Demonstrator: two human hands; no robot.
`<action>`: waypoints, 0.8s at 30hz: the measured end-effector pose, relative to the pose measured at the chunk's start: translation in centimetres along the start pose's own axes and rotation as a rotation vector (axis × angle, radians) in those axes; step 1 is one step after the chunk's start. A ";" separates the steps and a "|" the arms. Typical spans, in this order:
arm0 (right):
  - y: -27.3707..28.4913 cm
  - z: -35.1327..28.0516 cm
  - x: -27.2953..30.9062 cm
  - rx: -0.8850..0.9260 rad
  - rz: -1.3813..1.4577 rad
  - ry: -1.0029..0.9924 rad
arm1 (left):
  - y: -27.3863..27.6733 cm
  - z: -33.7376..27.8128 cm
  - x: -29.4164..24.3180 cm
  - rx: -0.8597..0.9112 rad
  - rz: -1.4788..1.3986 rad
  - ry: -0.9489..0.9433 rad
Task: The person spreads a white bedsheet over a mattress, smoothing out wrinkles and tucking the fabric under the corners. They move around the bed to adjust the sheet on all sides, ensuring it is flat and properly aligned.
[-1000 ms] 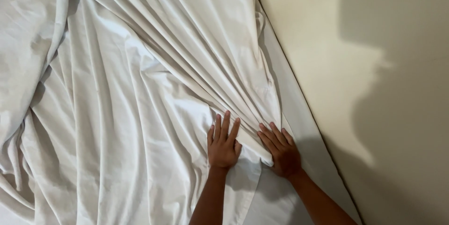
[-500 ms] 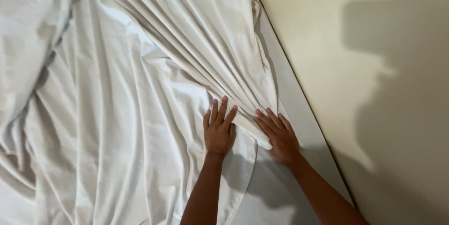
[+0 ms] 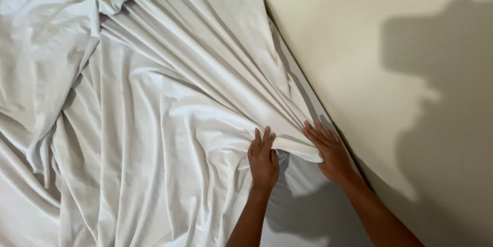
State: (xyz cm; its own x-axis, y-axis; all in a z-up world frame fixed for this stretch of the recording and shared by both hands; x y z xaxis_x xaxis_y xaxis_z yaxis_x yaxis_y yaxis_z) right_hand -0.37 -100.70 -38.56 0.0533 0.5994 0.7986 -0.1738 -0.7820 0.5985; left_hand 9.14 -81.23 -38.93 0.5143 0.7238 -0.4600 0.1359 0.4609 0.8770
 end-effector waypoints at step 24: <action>-3.2 -11.2 4.9 -0.095 0.106 -0.046 | 6.4 -4.0 -6.4 0.488 0.067 -0.295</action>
State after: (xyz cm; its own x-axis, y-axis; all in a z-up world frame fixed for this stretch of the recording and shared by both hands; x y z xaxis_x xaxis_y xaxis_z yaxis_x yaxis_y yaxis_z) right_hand -10.60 -93.34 -37.24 0.0739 0.5043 0.8604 -0.2727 -0.8196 0.5038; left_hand 3.36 -80.84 -30.96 0.7402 0.5373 -0.4042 0.4339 0.0774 0.8976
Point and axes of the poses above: each hand's wrist, its own z-axis towards the middle knuckle, its own y-axis out of the back of the hand, x = y × z, the point moved 2 cm from there along z, towards the middle knuckle, and after that the axes turned 14 degrees about z, right-handed, at the moved point
